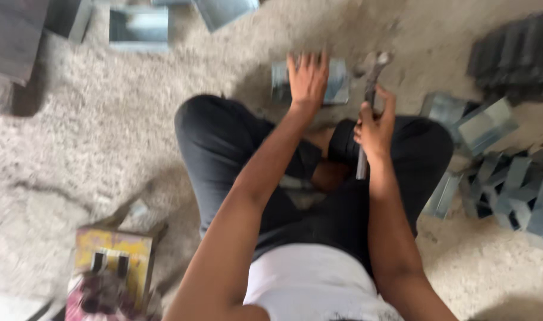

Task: The person sits cross-legged on the floor and uses a hammer to strike small metal boxes placed on a metal block. They repeatedly pick up boxes, position them on the block, and hit them with the hammer before moving them aside.

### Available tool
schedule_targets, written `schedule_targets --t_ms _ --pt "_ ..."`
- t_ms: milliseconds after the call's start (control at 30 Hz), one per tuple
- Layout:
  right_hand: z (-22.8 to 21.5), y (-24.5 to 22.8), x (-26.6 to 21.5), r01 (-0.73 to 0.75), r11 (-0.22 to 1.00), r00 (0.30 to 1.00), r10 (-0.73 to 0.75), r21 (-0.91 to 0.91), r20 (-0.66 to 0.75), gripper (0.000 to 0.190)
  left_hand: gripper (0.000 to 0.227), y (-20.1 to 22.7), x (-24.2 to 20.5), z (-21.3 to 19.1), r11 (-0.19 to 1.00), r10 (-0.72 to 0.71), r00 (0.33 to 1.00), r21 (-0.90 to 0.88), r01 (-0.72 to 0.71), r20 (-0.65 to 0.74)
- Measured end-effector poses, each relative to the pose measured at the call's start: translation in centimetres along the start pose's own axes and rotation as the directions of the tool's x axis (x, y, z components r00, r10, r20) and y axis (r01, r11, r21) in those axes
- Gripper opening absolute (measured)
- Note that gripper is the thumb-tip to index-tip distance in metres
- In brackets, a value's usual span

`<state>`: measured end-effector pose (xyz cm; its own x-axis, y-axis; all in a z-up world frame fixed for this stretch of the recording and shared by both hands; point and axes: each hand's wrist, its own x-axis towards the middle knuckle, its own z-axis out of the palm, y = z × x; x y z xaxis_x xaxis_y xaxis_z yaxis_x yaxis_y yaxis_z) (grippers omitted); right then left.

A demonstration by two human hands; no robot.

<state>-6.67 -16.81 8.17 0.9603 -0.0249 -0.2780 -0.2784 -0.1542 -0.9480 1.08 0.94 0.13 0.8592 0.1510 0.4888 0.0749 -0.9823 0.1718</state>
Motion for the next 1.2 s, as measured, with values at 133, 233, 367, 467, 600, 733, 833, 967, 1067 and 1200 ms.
schedule_targets --t_ms 133,233,367,467,600,733,833,967,1067,1200 --pt "-0.3 3.0 -0.2 -0.080 0.996 0.997 0.080 -0.025 -0.013 0.043 0.031 -1.0 -0.6 0.4 0.989 0.030 0.995 -0.149 -0.016 0.093" --pt "-0.8 5.2 0.0 -0.094 0.989 0.996 0.094 -0.111 -0.005 0.045 0.032 -1.3 -2.9 1.0 0.940 0.072 0.989 -0.339 -0.025 0.128" --pt "1.3 6.0 0.6 -0.182 0.983 0.983 0.181 0.029 0.016 0.052 0.024 -3.1 -5.0 1.7 0.966 0.157 0.970 -0.235 -0.111 0.188" --pt "0.9 4.7 0.0 -0.112 0.993 0.994 0.112 -0.029 -0.008 0.054 0.020 -2.6 -5.5 2.0 0.969 0.171 0.971 -0.207 -0.135 0.167" --pt "1.0 1.9 -1.6 -0.041 0.999 0.999 0.041 0.029 -0.002 0.056 0.017 -2.4 -3.4 1.1 0.963 0.211 0.974 -0.187 -0.192 0.086" --pt "0.2 0.6 -2.9 0.174 0.979 0.985 -0.172 0.105 -0.022 0.055 0.029 -1.9 -0.3 0.7 0.976 0.096 0.968 -0.213 -0.047 0.230" --pt "-0.3 0.7 -4.0 0.251 0.956 0.968 -0.251 0.154 -0.017 0.052 0.031 -1.6 0.0 0.3 0.987 0.061 0.973 -0.161 -0.025 0.221" --pt "-0.7 0.1 -2.5 0.353 0.914 0.935 -0.337 -0.199 0.109 0.052 0.025 -0.6 1.3 1.0 0.984 0.059 0.922 -0.178 0.011 0.383" --pt "0.4 0.6 -2.5 0.190 0.951 0.981 -0.172 -0.245 0.095 0.051 0.024 -2.3 0.5 1.6 0.991 0.056 0.956 -0.129 -0.019 0.288" --pt "-0.9 1.0 -3.1 -0.009 1.000 0.998 0.009 -0.002 0.059 0.053 0.028 -2.4 0.3 2.8 0.980 0.058 0.986 -0.199 -0.026 0.157"
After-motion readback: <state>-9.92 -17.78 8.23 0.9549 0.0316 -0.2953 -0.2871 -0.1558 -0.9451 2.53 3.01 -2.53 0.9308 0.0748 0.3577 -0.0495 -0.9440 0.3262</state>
